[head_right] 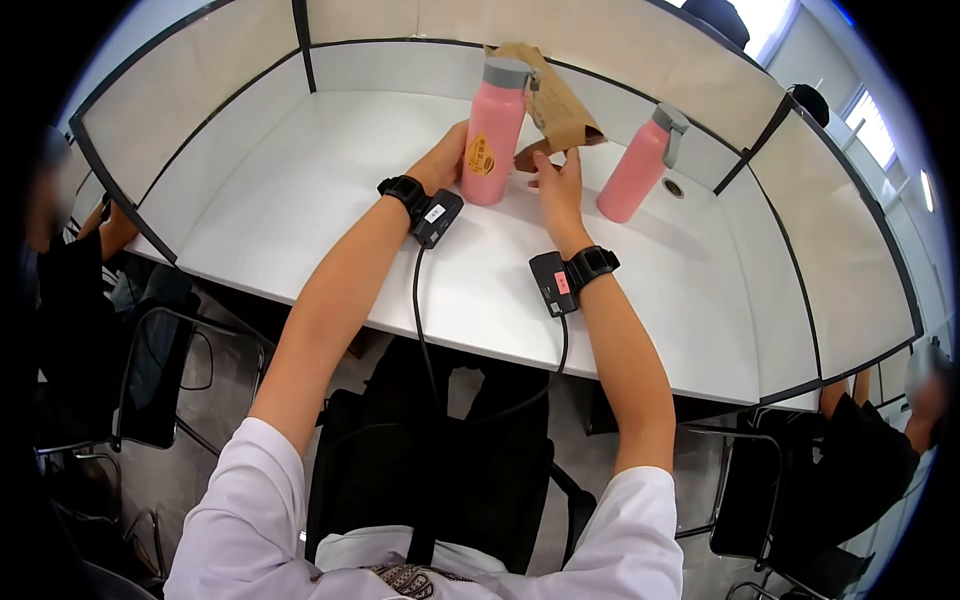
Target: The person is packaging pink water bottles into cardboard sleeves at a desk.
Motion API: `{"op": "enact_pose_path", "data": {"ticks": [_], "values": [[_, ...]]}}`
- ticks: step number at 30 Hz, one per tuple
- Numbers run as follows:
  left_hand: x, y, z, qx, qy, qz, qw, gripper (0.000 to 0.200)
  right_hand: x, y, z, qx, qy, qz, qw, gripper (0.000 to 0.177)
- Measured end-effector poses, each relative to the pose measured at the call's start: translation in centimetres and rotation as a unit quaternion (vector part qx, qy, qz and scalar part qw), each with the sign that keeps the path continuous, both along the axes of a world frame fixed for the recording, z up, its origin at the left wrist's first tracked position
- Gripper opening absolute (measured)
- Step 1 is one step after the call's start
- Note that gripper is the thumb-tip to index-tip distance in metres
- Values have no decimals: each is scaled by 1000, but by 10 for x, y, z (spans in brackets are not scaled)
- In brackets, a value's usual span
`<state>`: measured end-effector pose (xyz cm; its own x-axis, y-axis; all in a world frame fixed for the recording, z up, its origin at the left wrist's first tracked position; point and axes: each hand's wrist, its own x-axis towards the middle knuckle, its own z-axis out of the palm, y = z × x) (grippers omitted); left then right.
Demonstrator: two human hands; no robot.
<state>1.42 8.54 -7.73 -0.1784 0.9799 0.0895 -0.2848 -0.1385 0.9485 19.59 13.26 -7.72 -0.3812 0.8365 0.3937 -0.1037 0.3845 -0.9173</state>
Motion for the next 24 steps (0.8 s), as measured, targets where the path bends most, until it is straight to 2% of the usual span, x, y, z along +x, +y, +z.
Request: {"op": "enact_pose_path", "data": {"ticks": [3, 9, 12, 15, 18, 21, 24], "values": [[1, -1, 1, -38, 10, 13, 999, 39, 4, 3, 0, -34, 19, -11, 999, 40], [7, -13, 10, 39, -77, -37, 996, 62, 5, 11, -6, -56, 10, -18, 998, 42], [-9, -4, -6, 99, -50, -115, 987, 78, 7, 5, -4, -63, 12, -13, 998, 44], [-23, 3, -15, 131, -2, -150, 980, 83, 2, 5, -3, -63, 23, -24, 997, 44], [-21, -7, -3, 167, 31, -203, 964, 82, 3, 6, -4, -64, 9, -43, 997, 45], [-21, -15, -2, 113, 18, -254, 960, 77, 3, 12, -7, -54, -18, -41, 998, 48], [-14, -14, 5, 76, 88, -321, 940, 72, 4, 16, -8, -39, -49, -47, 997, 49]]}}
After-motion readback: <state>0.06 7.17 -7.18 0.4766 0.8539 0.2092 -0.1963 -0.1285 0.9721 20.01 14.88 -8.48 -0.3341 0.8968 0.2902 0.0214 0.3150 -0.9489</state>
